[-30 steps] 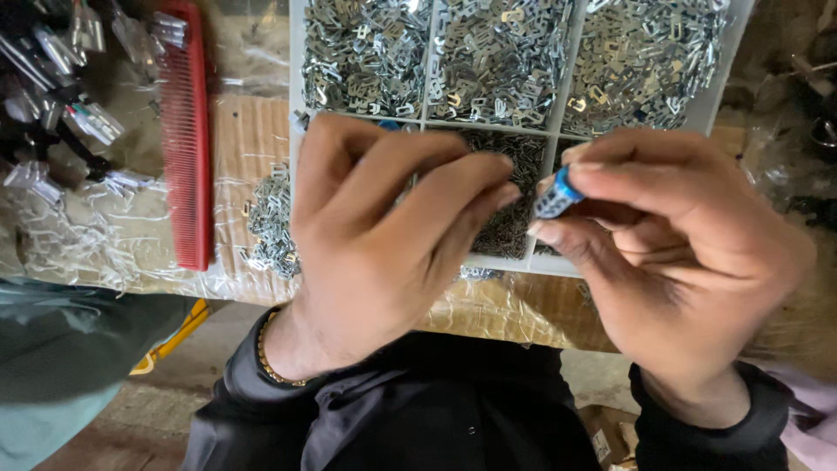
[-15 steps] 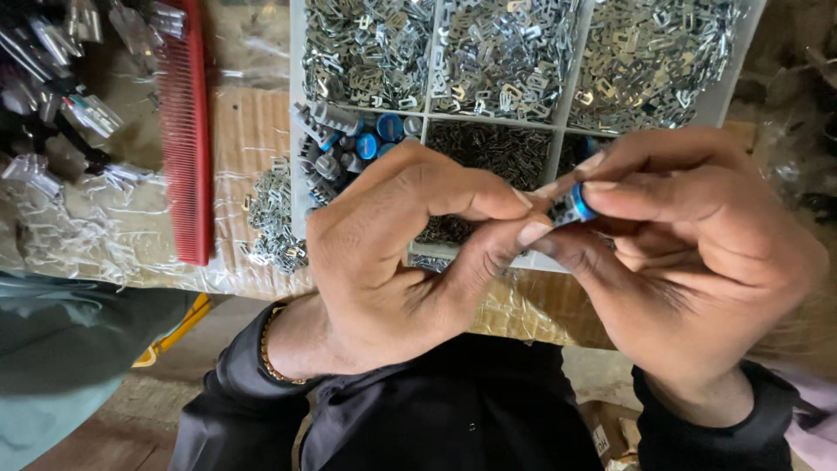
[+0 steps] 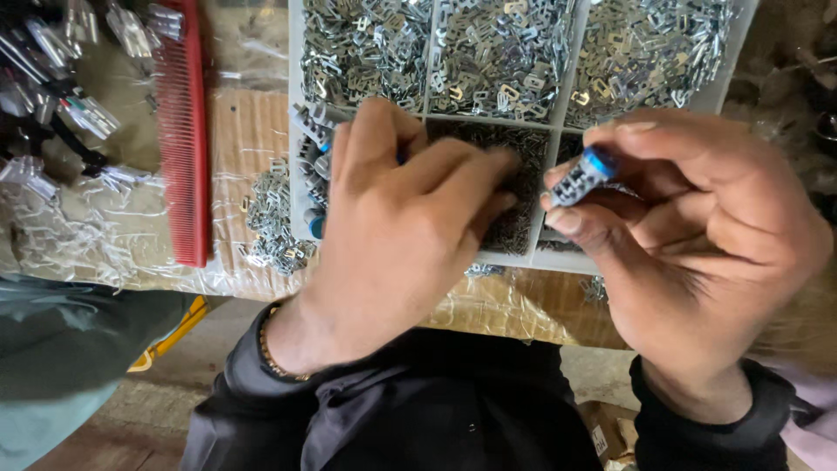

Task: The person sits at a workbench and assembles small plastic wall plugs with blue caps. They repeatedly pick metal nails from a compartment box, insert a nail into a plug body, press it in by hand, and place the finished plug back into the box compartment.

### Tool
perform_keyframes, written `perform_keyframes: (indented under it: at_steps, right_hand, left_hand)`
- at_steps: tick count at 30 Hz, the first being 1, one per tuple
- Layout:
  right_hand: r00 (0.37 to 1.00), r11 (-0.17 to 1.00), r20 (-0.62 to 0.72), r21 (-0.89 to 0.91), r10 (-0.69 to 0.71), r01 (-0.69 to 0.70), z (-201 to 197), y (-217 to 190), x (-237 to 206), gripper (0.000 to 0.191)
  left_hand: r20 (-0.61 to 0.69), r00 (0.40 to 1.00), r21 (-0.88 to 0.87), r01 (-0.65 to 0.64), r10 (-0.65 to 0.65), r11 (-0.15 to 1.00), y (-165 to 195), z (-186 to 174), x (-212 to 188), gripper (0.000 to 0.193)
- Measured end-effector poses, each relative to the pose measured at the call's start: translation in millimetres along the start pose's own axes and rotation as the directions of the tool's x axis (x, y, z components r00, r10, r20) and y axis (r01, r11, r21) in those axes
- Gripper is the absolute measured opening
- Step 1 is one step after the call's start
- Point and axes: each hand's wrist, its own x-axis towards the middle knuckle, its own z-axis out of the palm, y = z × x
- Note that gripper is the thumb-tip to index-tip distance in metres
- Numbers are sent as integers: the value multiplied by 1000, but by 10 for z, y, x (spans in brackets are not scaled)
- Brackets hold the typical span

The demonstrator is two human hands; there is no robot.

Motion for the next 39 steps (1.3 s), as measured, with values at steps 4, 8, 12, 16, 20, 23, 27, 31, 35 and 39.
perform_keyframes:
  at_steps: [4,8,12,16,20,23,27,31,35,39]
  right_hand:
    - [998,995,42,-87,-50,54,-27,9,-17,36]
    - [993,996,94,-50,-68,73,-56,24,-25,33]
    - [996,1000,85,3,-15,15,-39,17,-58,32]
    - [996,996,76,72,-54,49,-11,42,-69,30]
    - [979,986,120,22,-164,163,-28,81,-20,28]
    - [986,991,104,43,-127,123,-25,57,-2,26]
    - [1000,992,22,121,16,-18,19,-27,-24,26]
    - [1000,993,26,119,-1,-2,26,-58,-29,27]
    - [999,998,35,59,-5,3,-16,-33,-35,27]
    - [995,996,71,-49,-67,71,-48,11,-55,25]
  left_hand:
    - [9,991,-292,133,-136,947,55,24,-88,19]
    - [9,965,-574,221,-263,789,103,37,-137,19]
    - [6,970,-564,202,-241,801,105,34,-152,17]
    - [13,973,-534,200,-228,822,118,31,-159,17]
    - [76,966,-551,248,-248,797,101,-15,-105,18]
    - [58,979,-548,193,-194,813,40,-67,-13,20]
    - [16,1000,-166,17,-15,986,4,-71,52,19]
    - [-19,995,-246,94,-102,965,46,-22,-22,22]
    - [46,976,-597,197,-212,778,62,2,-122,20]
    - [71,956,-631,264,-285,730,109,11,-150,18]
